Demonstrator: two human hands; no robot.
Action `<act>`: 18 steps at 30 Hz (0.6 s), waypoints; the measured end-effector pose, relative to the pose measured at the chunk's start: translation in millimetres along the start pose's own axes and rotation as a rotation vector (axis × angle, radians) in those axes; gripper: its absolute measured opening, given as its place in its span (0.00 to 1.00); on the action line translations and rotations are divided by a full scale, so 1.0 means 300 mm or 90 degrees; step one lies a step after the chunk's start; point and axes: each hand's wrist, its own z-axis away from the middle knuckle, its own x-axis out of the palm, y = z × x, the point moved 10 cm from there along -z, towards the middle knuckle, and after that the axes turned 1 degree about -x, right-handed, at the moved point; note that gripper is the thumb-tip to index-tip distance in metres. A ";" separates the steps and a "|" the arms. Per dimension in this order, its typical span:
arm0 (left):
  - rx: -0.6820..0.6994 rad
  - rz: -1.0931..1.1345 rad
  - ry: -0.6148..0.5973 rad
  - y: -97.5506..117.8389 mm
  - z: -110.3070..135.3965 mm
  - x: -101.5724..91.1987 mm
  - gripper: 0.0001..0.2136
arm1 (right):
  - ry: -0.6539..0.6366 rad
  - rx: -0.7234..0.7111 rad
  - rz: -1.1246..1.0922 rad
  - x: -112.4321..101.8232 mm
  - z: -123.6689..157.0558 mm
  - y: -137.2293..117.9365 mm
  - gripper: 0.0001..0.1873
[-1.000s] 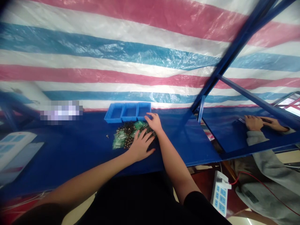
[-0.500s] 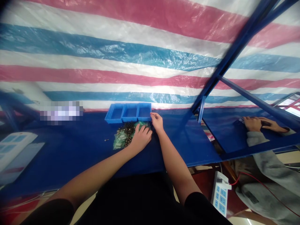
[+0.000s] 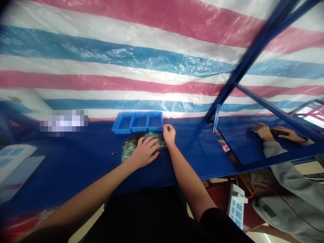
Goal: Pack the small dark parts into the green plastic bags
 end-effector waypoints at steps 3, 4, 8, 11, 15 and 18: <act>-0.105 -0.025 -0.011 -0.117 0.107 -0.039 0.19 | 0.040 0.031 -0.002 -0.012 0.024 0.023 0.14; -0.137 -0.035 -0.022 -0.156 0.147 -0.045 0.24 | 0.051 0.034 0.011 -0.014 0.034 0.024 0.16; -0.249 -0.055 -0.042 -0.289 0.280 -0.053 0.37 | 0.013 0.008 0.090 0.032 0.075 -0.008 0.21; -0.294 -0.028 -0.058 -0.351 0.311 -0.023 0.39 | -0.031 -0.017 0.149 0.079 0.106 -0.046 0.22; -0.282 0.021 -0.087 -0.391 0.272 0.028 0.38 | -0.079 -0.031 0.213 0.127 0.137 -0.077 0.20; -0.265 0.045 -0.099 -0.419 0.240 0.043 0.38 | -0.128 -0.055 0.270 0.163 0.158 -0.086 0.17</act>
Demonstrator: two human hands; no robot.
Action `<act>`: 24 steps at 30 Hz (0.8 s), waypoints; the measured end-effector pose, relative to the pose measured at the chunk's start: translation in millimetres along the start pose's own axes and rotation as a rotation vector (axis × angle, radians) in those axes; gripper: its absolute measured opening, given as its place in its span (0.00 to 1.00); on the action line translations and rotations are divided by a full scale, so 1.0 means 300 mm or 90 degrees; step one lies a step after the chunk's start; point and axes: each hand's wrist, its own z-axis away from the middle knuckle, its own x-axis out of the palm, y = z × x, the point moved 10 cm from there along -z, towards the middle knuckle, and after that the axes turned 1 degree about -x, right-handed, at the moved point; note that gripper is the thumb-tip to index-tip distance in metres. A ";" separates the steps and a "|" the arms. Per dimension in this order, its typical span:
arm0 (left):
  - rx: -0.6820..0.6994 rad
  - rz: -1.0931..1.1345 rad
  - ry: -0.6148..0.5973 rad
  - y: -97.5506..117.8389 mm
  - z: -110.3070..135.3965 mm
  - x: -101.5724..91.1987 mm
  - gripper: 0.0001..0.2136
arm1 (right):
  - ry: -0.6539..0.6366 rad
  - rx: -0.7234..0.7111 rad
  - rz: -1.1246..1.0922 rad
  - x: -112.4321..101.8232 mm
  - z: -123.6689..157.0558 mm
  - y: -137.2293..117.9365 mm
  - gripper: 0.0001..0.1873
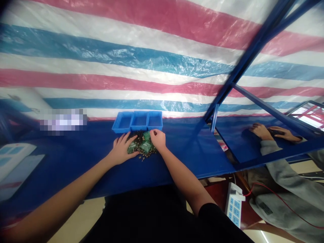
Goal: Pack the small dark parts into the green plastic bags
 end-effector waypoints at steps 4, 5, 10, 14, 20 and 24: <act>0.055 0.049 -0.043 -0.011 -0.021 0.003 0.34 | -0.037 -0.044 0.061 0.030 0.018 -0.020 0.17; 0.053 0.068 -0.040 -0.019 -0.025 -0.004 0.30 | -0.049 -0.056 0.069 0.037 0.021 -0.025 0.17; 0.018 0.090 -0.008 -0.036 -0.054 -0.029 0.28 | -0.049 -0.152 0.095 0.033 0.010 -0.069 0.18; 0.014 0.053 -0.054 -0.014 -0.074 0.004 0.33 | -0.104 -0.207 0.148 0.077 0.003 -0.093 0.18; 0.035 0.079 -0.075 0.011 -0.049 -0.002 0.29 | -0.164 -0.224 0.236 0.118 0.026 -0.111 0.16; 0.057 0.123 -0.109 0.008 -0.033 -0.008 0.23 | -0.212 -0.219 0.210 0.111 0.036 -0.123 0.14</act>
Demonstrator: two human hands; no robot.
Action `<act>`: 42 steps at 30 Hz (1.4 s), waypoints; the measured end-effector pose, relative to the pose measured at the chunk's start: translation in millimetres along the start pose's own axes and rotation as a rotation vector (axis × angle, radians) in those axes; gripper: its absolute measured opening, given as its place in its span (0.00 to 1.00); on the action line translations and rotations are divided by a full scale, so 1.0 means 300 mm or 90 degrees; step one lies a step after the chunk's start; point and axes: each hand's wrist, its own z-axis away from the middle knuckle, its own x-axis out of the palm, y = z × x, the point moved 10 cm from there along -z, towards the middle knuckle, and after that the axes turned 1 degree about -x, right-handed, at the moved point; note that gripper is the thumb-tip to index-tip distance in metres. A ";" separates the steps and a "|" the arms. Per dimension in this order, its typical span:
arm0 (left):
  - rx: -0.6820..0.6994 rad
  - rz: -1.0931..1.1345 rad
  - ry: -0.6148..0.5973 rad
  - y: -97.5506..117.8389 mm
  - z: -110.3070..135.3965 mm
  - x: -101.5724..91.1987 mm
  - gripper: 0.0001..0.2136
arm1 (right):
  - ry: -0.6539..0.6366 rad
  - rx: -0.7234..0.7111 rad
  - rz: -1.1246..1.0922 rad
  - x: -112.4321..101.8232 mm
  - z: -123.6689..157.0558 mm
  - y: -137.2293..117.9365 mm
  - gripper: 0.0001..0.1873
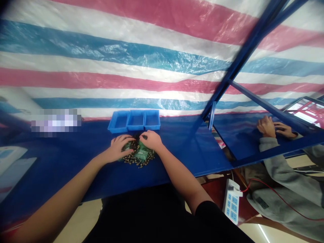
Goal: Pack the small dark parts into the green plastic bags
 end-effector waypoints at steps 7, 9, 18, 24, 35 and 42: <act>-0.027 0.007 0.151 -0.035 -0.060 -0.063 0.18 | -0.003 0.062 -0.023 -0.014 -0.023 0.037 0.23; -0.020 -0.055 0.140 -0.018 -0.083 -0.045 0.18 | -0.004 0.051 -0.006 -0.012 -0.026 0.033 0.26; 0.031 -0.131 0.084 0.090 -0.172 -0.002 0.24 | 0.002 0.060 0.021 0.002 -0.045 0.046 0.33; 0.014 -0.107 0.008 0.115 -0.238 0.037 0.26 | -0.005 0.055 0.000 -0.003 -0.048 0.048 0.33; 0.031 -0.096 -0.010 0.098 -0.156 0.029 0.24 | 0.001 0.048 -0.045 0.002 -0.049 0.044 0.34; 0.047 -0.039 0.077 0.112 -0.118 -0.052 0.19 | 0.029 0.024 -0.080 -0.010 -0.040 0.038 0.28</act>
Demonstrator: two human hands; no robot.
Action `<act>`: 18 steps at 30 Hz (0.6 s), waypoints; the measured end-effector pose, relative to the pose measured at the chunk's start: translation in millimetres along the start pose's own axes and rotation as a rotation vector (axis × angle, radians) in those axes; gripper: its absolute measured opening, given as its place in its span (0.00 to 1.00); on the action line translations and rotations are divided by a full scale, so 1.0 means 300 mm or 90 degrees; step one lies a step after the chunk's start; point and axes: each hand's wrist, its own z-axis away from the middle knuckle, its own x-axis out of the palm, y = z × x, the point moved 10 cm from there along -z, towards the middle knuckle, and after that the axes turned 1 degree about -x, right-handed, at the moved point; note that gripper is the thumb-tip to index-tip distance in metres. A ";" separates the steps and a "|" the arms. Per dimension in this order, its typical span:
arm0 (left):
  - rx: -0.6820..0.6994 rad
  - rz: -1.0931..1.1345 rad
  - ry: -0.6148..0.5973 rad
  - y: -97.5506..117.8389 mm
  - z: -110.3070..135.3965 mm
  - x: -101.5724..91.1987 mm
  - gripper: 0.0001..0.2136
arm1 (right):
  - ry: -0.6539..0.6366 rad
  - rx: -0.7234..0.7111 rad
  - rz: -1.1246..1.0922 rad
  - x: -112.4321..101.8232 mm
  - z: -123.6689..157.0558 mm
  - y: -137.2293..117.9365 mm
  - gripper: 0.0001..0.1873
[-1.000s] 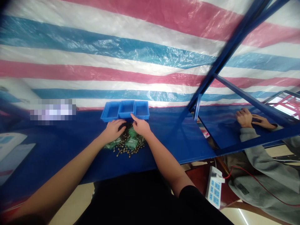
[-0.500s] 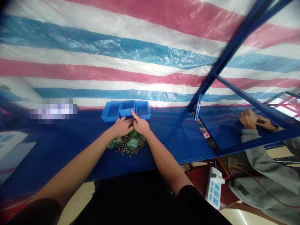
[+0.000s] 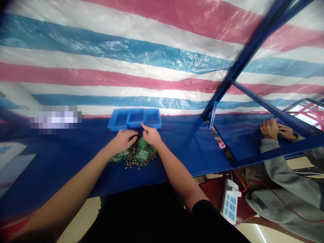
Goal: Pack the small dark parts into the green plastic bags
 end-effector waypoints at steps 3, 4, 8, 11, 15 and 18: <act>0.000 0.032 0.054 -0.003 0.029 -0.044 0.17 | 0.003 0.024 0.001 0.006 -0.001 0.019 0.25; -0.010 0.031 0.075 -0.015 0.041 -0.060 0.16 | 0.004 0.033 0.004 0.007 0.000 0.023 0.23; -0.075 -0.001 0.186 -0.096 0.090 -0.127 0.13 | 0.043 0.019 0.001 -0.024 0.012 0.003 0.19; -0.174 -0.030 0.346 -0.177 0.142 -0.199 0.12 | 0.175 0.030 -0.013 -0.123 0.039 0.004 0.18; -0.300 -0.074 0.437 -0.261 0.184 -0.219 0.22 | 0.385 0.076 0.035 -0.273 0.089 0.053 0.18; -0.305 -0.031 0.385 -0.304 0.158 -0.170 0.23 | 0.369 0.060 0.084 -0.280 0.067 0.086 0.17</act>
